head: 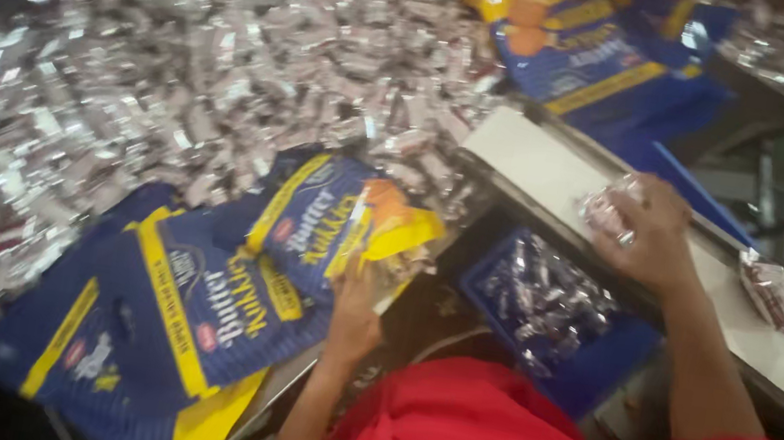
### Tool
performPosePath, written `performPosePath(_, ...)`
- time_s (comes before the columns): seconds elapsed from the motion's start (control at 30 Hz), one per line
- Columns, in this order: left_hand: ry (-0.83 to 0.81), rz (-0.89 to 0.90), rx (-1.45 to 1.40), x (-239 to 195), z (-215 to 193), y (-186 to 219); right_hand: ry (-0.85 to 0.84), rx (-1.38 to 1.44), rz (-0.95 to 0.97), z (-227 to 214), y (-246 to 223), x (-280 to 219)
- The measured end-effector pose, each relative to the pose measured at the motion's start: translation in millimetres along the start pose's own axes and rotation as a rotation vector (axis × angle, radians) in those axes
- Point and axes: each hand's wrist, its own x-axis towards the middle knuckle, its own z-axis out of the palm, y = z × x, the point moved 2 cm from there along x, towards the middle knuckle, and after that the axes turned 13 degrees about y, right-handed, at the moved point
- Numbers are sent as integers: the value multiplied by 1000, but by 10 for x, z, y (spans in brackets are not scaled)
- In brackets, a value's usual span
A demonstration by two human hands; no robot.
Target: The person places individually wrapped cookies into a large blue and yellow Butter Kookies bag. They repeatedly pick cookies from a pile on the table and put them into the bag, then move the filled bag aside.
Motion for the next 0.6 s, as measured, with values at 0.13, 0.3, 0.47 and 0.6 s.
performPosePath(0.13, 29, -77, -40, 115, -110, 175, -417, 936, 97, 822, -690, -410)
performPosePath(0.3, 221, -713, -420, 115, -219, 309, -350, 1133, 364, 2504, -1808, -955)
performPosePath(0.47, 69, -37, -26, -188, -6, 305, -199, 513, -101, 2728, -1929, -909)
performPosePath(0.6, -80, 37, 154, -348, 204, 161, -259, 355, -252, 2641, -1891, -733)
